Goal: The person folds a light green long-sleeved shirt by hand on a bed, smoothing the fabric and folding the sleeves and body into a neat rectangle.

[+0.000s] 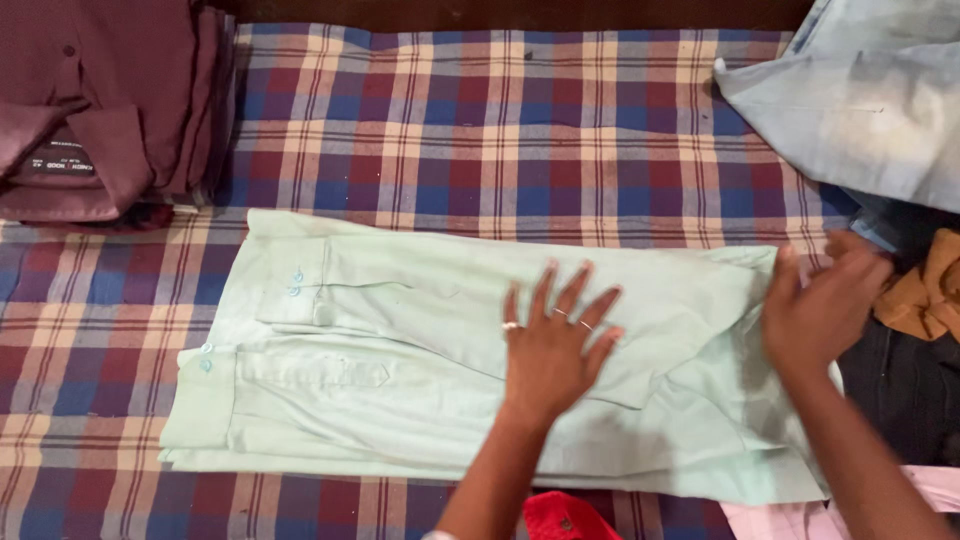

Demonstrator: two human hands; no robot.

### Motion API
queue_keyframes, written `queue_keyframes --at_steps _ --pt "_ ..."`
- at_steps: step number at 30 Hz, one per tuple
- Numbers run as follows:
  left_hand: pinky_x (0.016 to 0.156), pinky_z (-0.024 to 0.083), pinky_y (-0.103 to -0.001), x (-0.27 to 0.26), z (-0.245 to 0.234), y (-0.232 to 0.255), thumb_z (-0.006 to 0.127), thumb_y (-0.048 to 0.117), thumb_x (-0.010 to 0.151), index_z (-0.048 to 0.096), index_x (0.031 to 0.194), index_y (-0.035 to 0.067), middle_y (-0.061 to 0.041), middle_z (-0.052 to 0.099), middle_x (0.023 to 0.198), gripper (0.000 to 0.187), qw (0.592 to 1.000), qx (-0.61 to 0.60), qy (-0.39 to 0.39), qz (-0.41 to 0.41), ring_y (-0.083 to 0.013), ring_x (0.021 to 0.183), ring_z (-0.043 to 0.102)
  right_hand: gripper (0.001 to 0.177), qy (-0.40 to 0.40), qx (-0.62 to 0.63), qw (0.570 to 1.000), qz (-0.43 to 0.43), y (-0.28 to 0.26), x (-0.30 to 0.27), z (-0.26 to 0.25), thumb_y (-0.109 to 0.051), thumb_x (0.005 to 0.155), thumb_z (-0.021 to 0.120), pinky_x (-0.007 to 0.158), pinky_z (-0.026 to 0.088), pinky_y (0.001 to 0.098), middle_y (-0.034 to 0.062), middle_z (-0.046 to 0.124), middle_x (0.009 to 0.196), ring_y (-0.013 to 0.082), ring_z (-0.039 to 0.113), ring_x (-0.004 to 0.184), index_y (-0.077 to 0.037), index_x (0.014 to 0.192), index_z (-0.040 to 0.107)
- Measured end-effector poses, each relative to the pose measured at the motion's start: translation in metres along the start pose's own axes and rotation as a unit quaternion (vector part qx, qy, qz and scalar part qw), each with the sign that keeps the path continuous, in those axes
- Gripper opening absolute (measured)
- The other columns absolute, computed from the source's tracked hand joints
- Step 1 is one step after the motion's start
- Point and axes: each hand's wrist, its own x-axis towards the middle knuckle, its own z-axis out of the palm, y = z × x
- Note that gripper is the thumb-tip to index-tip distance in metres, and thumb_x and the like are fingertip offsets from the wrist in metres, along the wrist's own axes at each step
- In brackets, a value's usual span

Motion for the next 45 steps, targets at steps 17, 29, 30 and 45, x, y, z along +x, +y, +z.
queue_keyframes --at_steps 17,29,30,45 --pt "0.108 -0.007 -0.085 -0.005 0.011 -0.018 0.042 0.084 0.087 0.029 0.159 0.039 0.004 0.011 0.171 0.086 0.989 0.138 -0.058 -0.006 -0.036 0.157 0.002 0.049 -0.182 0.035 0.976 -0.117 0.02 -0.049 0.002 -0.044 0.106 0.049 0.12 0.028 0.0502 0.0093 0.054 0.154 0.0294 0.043 0.141 -0.016 0.146 0.055" --pt "0.12 -0.007 -0.074 -0.006 0.035 0.059 0.051 0.078 0.087 0.036 0.155 0.033 -0.003 0.014 0.174 0.082 0.957 0.043 -0.288 -0.015 -0.0412 0.16 -0.002 0.045 -0.185 0.21 0.917 0.286 0.071 0.034 0.043 -0.04 0.092 0.081 0.06 0.054 0.0347 0.0071 0.066 0.087 0.0154 0.064 0.071 0.002 0.102 0.068" --pt "0.119 -0.005 -0.075 -0.01 0.038 0.055 0.052 0.076 0.086 0.036 0.155 0.036 -0.002 0.016 0.173 0.08 0.973 0.029 -0.23 0.002 -0.0403 0.16 0.001 0.043 -0.173 0.179 0.932 0.263 0.071 0.04 0.039 -0.04 0.095 0.081 0.061 0.052 0.0342 0.0078 0.068 0.082 0.0172 0.065 0.069 0.002 0.097 0.069" --pt "0.115 -0.003 -0.08 -0.017 0.046 0.051 0.051 0.07 0.089 0.031 0.159 0.042 0.002 0.018 0.172 0.078 0.985 0.073 -0.158 -0.001 -0.0386 0.159 0.005 0.058 -0.13 0.009 0.99 -0.06 0.029 -0.052 0.007 -0.036 0.111 0.05 0.118 0.027 0.047 0.019 0.041 0.157 0.0313 0.036 0.144 -0.008 0.16 0.04"
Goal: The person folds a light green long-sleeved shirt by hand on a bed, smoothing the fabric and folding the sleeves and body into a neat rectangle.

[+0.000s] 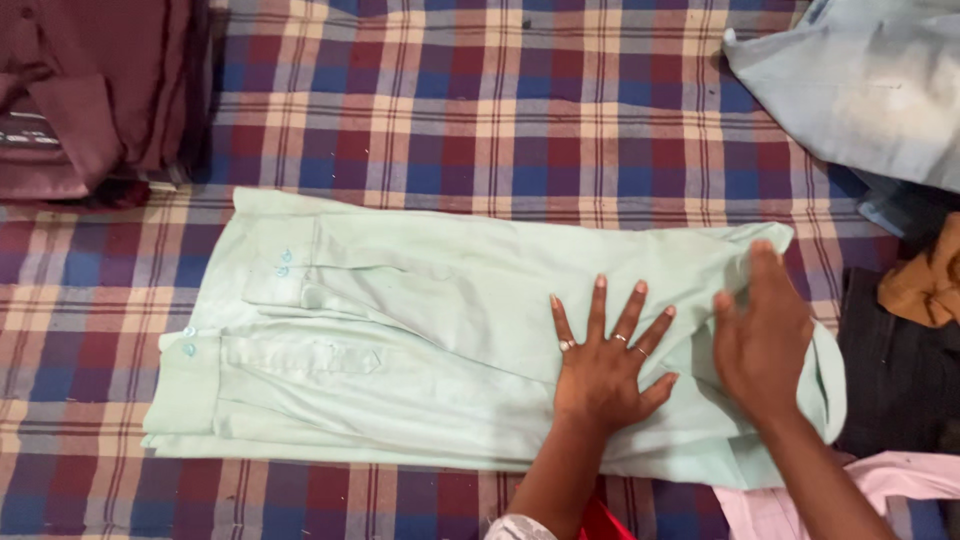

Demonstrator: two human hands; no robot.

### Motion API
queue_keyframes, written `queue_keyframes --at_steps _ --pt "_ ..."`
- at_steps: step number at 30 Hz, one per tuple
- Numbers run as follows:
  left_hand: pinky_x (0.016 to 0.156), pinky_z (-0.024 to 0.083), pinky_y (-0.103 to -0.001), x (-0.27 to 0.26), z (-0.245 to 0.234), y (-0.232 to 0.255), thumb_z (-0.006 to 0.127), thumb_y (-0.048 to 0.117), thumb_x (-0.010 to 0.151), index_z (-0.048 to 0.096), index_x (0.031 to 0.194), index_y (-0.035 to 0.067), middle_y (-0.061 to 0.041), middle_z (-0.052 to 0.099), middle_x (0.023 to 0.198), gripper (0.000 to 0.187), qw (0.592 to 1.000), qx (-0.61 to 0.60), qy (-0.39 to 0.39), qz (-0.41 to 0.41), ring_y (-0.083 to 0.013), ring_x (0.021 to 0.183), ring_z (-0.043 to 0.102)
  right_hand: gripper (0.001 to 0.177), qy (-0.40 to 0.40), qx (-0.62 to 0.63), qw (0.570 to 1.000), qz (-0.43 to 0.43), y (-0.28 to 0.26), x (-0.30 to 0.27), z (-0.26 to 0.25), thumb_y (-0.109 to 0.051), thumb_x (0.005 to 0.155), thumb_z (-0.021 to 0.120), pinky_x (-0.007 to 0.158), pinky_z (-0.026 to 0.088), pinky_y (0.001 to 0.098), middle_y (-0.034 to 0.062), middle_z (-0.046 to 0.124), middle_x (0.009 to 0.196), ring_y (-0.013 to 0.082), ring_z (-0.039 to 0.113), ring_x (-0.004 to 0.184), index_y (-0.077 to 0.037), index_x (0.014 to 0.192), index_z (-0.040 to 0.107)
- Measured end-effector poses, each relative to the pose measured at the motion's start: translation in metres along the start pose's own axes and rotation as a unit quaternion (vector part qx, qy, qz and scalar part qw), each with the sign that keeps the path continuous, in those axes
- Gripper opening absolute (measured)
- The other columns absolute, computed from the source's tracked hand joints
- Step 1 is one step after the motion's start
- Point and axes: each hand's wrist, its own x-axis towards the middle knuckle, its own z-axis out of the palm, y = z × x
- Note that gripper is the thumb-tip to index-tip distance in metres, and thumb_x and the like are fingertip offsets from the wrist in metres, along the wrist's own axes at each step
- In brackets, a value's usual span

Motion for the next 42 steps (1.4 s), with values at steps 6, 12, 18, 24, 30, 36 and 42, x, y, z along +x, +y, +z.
queue_keyframes --at_steps 6,12,18,24,30,36,42 --pt "0.112 -0.006 -0.082 0.007 -0.005 0.004 0.048 0.073 0.086 0.026 0.158 0.041 0.0 0.011 0.171 0.081 0.998 0.005 -0.065 -0.009 -0.0392 0.156 -0.001 0.077 -0.118 -0.079 0.989 0.043 0.033 -0.018 0.0 -0.056 0.104 0.024 0.123 0.001 0.053 0.0157 0.013 0.171 0.0325 0.006 0.158 -0.009 0.164 0.015" --pt "0.112 -0.006 -0.081 0.006 -0.01 0.006 0.047 0.075 0.084 0.025 0.158 0.04 -0.002 0.009 0.171 0.085 0.999 0.009 -0.051 -0.007 -0.0402 0.156 -0.002 0.076 -0.131 -0.143 0.98 0.051 0.049 -0.025 0.0 -0.059 0.101 0.022 0.123 0.0 0.0512 0.0124 0.013 0.17 0.0303 0.006 0.157 -0.016 0.164 0.017" --pt "0.116 0.013 -0.073 0.031 -0.018 0.002 0.051 0.069 0.092 0.049 0.152 0.024 -0.011 0.036 0.163 0.075 0.992 -0.115 -0.029 -0.029 -0.0416 0.149 0.022 0.05 -0.024 -0.177 0.984 0.023 0.051 -0.004 -0.006 -0.045 0.114 0.042 0.113 0.027 0.0551 0.015 0.049 0.148 0.0352 0.036 0.14 -0.01 0.147 0.054" --pt "0.115 0.038 -0.052 0.113 0.008 -0.04 0.057 0.044 0.1 0.067 0.13 0.019 -0.002 0.059 0.141 0.04 0.982 -0.017 0.189 0.018 -0.0256 0.137 0.049 0.043 0.032 0.034 0.999 -0.01 0.05 0.066 -0.002 -0.041 0.106 0.064 0.097 0.044 0.0524 0.0139 0.063 0.123 0.035 0.055 0.114 -0.007 0.132 0.066" --pt "0.105 0.039 -0.05 0.125 0.006 -0.055 0.062 0.041 0.096 0.068 0.12 0.02 -0.002 0.066 0.121 0.032 0.996 -0.077 0.026 -0.043 -0.0232 0.122 0.052 0.027 -0.07 0.081 0.993 0.046 0.065 0.098 0.011 -0.036 0.092 0.077 0.071 0.046 0.0371 0.0056 0.07 0.097 0.0209 0.059 0.086 -0.012 0.104 0.077" --pt "0.104 0.04 -0.052 0.135 0.005 -0.063 0.059 0.046 0.099 0.067 0.119 0.019 -0.002 0.074 0.088 0.034 0.992 -0.108 0.025 -0.056 -0.0216 0.106 0.059 0.026 -0.128 0.249 0.944 0.174 0.072 0.11 0.008 -0.03 0.105 0.073 0.059 0.043 0.0278 0.003 0.062 0.08 0.0105 0.052 0.066 -0.004 0.105 0.073" --pt "0.095 0.042 -0.052 0.125 0.016 -0.063 0.05 0.042 0.103 0.068 0.12 0.027 0.003 0.074 0.099 0.029 0.986 -0.095 0.135 -0.018 -0.0226 0.101 0.059 0.021 0.011 0.134 0.989 -0.053 0.06 0.105 -0.008 -0.031 0.111 0.072 0.087 0.044 0.0328 -0.0001 0.066 0.109 0.0153 0.055 0.095 -0.011 0.116 0.075"
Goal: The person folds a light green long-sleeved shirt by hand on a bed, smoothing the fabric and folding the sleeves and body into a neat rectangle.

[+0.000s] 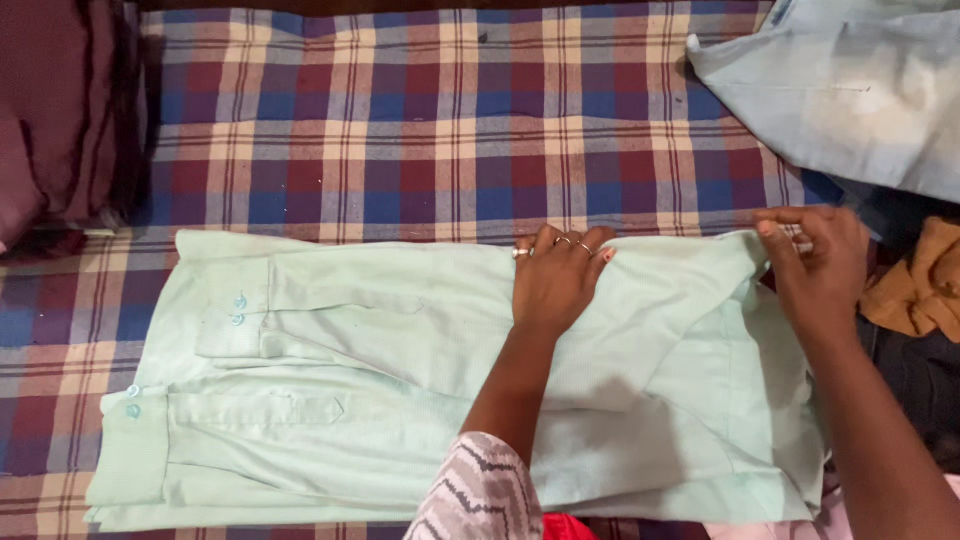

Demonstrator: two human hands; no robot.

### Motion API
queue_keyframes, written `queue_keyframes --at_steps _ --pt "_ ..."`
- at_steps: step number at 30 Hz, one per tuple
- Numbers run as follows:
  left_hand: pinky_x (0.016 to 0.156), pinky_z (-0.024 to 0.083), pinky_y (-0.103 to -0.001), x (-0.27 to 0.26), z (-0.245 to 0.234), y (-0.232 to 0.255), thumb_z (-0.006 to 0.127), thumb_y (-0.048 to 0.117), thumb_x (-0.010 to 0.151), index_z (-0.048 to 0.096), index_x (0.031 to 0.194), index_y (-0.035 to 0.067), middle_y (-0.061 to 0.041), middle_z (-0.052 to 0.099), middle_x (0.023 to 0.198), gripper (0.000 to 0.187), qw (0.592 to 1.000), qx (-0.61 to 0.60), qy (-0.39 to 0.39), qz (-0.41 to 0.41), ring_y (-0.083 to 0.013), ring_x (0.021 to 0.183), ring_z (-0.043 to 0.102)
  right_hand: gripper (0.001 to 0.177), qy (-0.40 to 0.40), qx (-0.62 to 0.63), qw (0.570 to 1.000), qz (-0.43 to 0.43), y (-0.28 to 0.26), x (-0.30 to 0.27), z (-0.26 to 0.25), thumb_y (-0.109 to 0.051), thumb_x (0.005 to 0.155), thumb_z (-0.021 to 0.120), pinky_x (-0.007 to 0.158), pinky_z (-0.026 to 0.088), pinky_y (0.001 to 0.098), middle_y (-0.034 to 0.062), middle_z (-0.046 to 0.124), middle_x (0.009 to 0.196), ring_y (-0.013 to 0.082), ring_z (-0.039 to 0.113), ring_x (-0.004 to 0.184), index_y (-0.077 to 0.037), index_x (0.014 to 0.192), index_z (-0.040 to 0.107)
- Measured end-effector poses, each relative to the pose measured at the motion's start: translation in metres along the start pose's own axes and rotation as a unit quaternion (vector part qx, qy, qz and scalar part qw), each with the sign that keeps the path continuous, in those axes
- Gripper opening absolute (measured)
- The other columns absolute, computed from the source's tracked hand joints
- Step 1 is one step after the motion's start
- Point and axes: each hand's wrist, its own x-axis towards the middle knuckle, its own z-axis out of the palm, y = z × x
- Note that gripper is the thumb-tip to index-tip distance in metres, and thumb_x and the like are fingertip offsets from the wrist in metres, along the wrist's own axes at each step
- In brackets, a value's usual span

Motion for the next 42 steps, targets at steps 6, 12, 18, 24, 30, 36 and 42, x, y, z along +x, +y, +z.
queue_keyframes --at_steps 6,12,18,24,30,36,42 --pt "0.096 0.042 -0.048 -0.003 0.001 -0.002 0.049 0.039 0.106 0.067 0.12 0.03 0.005 0.071 0.1 0.025 1.0 -0.005 0.013 0.016 -0.02 0.1 0.059 0.035 -0.115 -0.167 0.977 -0.068 -0.013 0.002 -0.014 -0.041 0.09 0.077 0.105 0.036 0.0431 0.0004 0.068 0.11 0.0265 0.052 0.114 -0.025 0.12 0.078" --pt "0.099 0.043 -0.047 -0.003 0.0 -0.001 0.047 0.038 0.107 0.066 0.123 0.031 0.006 0.071 0.1 0.026 1.0 -0.019 -0.001 0.002 -0.0191 0.102 0.059 0.024 -0.155 -0.159 0.968 -0.119 -0.023 0.03 -0.027 -0.04 0.085 0.077 0.105 0.034 0.0431 -0.0001 0.068 0.11 0.025 0.053 0.116 -0.021 0.1 0.077" --pt "0.098 0.042 -0.049 -0.001 0.003 -0.001 0.043 0.042 0.108 0.063 0.125 0.031 0.006 0.071 0.101 0.029 1.0 -0.01 -0.019 -0.011 -0.0201 0.104 0.059 0.021 -0.264 -0.006 0.964 -0.006 -0.012 0.05 -0.037 -0.033 0.096 0.07 0.095 0.049 0.0394 0.0026 0.068 0.107 0.0225 0.056 0.116 -0.014 0.105 0.072" --pt "0.099 0.043 -0.048 0.001 0.001 0.007 0.048 0.04 0.107 0.058 0.136 0.033 0.004 0.068 0.106 0.032 0.995 0.071 -0.067 -0.027 -0.0204 0.108 0.056 0.034 -0.198 -0.07 0.967 0.143 0.018 0.035 0.019 -0.029 0.097 0.072 0.094 0.05 0.0405 0.0072 0.069 0.104 0.0216 0.064 0.102 -0.006 0.12 0.063" --pt "0.099 0.044 -0.045 0.004 0.004 0.012 0.055 0.013 0.095 0.051 0.144 0.042 0.004 0.058 0.114 0.057 0.985 0.149 -0.079 -0.024 -0.0159 0.11 0.053 0.066 0.088 0.294 0.942 0.137 0.003 0.004 0.029 -0.026 0.1 0.074 0.102 0.043 0.0375 0.0069 0.057 0.128 0.0169 0.052 0.115 -0.009 0.153 0.039" --pt "0.113 0.041 -0.046 -0.008 -0.006 0.013 0.055 0.011 0.102 0.06 0.144 0.037 0.005 0.06 0.123 0.05 0.991 0.12 -0.039 0.035 -0.0165 0.118 0.053 0.065 -0.014 -0.064 0.997 0.027 -0.027 -0.067 0.03 -0.042 0.114 0.039 0.124 0.028 0.0522 0.0226 0.04 0.162 0.0354 0.038 0.151 -0.002 0.164 0.03" --pt "0.127 0.021 -0.061 -0.045 -0.037 0.024 0.052 0.056 0.1 0.055 0.149 0.036 0.001 0.039 0.166 0.053 0.988 0.009 -0.024 0.155 -0.027 0.157 0.03 0.078 -0.094 -0.188 0.973 0.091 -0.029 -0.072 0.036 -0.048 0.107 0.029 0.123 0.011 0.0582 0.027 0.022 0.167 0.0407 0.018 0.156 0.005 0.162 0.015"
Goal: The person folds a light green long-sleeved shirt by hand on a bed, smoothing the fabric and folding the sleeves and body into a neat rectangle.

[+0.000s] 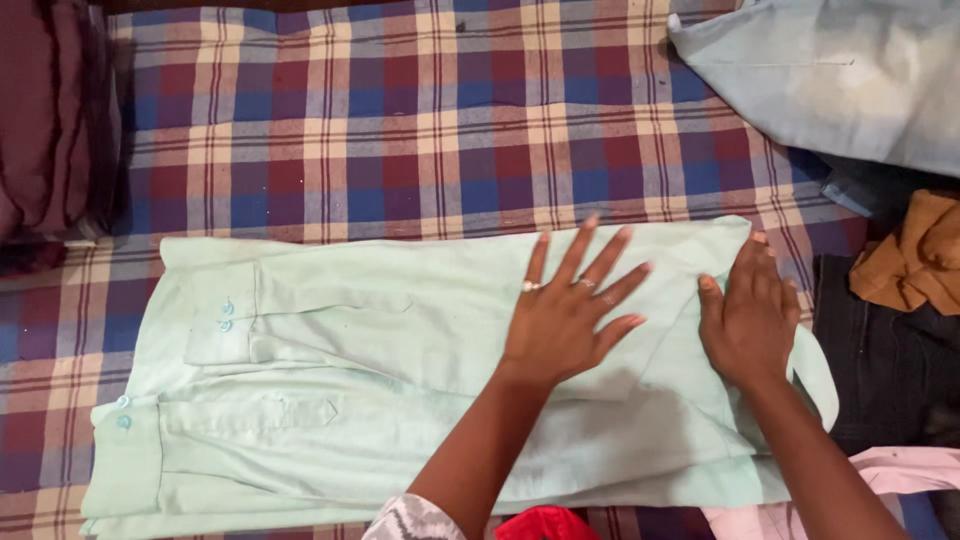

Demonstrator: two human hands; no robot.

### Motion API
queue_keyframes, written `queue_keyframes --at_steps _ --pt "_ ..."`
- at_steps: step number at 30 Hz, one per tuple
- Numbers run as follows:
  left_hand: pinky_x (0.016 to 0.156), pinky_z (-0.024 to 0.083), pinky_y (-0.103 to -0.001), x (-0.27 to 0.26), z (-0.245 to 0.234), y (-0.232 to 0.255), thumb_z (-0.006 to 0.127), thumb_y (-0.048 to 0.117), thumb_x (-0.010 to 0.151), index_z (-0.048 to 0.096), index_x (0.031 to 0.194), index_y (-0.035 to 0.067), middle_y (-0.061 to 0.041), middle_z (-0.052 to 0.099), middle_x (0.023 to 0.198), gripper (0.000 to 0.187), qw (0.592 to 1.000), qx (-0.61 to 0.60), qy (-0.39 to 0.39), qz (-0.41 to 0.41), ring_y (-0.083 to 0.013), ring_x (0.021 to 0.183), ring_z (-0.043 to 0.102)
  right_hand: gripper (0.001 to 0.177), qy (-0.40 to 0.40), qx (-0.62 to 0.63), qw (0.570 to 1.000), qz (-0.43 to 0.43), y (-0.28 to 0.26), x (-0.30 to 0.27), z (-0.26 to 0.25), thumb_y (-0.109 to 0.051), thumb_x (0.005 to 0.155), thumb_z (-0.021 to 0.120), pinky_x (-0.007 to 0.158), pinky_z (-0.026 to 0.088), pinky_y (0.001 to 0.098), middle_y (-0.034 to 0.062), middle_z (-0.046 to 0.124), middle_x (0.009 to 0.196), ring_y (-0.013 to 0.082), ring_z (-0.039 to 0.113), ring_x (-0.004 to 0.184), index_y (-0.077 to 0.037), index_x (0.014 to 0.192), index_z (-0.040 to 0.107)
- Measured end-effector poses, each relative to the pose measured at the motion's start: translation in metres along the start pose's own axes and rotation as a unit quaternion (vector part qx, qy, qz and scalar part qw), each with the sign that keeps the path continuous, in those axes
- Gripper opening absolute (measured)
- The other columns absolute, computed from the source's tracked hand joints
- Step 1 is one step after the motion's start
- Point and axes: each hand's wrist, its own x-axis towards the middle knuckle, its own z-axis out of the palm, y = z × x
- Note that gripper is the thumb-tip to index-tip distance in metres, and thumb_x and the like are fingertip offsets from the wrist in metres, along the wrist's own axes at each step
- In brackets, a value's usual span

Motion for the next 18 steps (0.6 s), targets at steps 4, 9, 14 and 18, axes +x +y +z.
queue_keyframes --at_steps 4,9,14,18 --pt "0.125 0.009 -0.068 -0.009 0.006 -0.021 0.05 0.064 0.098 0.053 0.15 0.043 0.008 0.037 0.166 0.056 0.996 0.052 -0.029 -0.072 -0.0289 0.157 0.022 0.074 0.061 0.029 0.997 -0.041 -0.014 -0.028 -0.016 -0.045 0.11 0.027 0.125 0.008 0.0579 0.0257 0.021 0.17 0.0396 0.015 0.159 0.003 0.165 0.015" --pt "0.121 0.001 -0.074 -0.013 0.009 -0.021 0.052 0.076 0.087 0.05 0.15 0.045 0.008 0.034 0.167 0.071 0.995 0.043 -0.05 -0.077 -0.0329 0.158 0.019 0.064 -0.092 -0.12 0.988 0.003 -0.006 -0.033 -0.025 -0.042 0.104 0.032 0.123 0.003 0.0588 0.0093 0.023 0.17 0.032 0.015 0.157 -0.017 0.163 0.023" --pt "0.118 -0.004 -0.076 -0.004 0.002 -0.019 0.05 0.084 0.08 0.041 0.152 0.045 0.008 0.024 0.168 0.083 0.987 0.043 -0.119 -0.094 -0.0322 0.158 0.01 0.062 0.071 -0.02 0.995 -0.06 -0.047 -0.031 -0.027 -0.042 0.113 0.031 0.127 0.008 0.0623 0.0167 0.026 0.171 0.0396 0.016 0.163 -0.006 0.163 0.027" --pt "0.117 -0.006 -0.076 -0.001 0.002 -0.02 0.051 0.08 0.077 0.032 0.155 0.046 0.01 0.019 0.169 0.086 0.977 0.069 -0.175 -0.102 -0.031 0.157 0.006 0.066 -0.01 0.059 0.988 -0.142 -0.107 -0.023 -0.004 -0.044 0.108 0.027 0.124 0.007 0.0565 0.0162 0.022 0.171 0.036 0.013 0.159 -0.006 0.163 0.027"
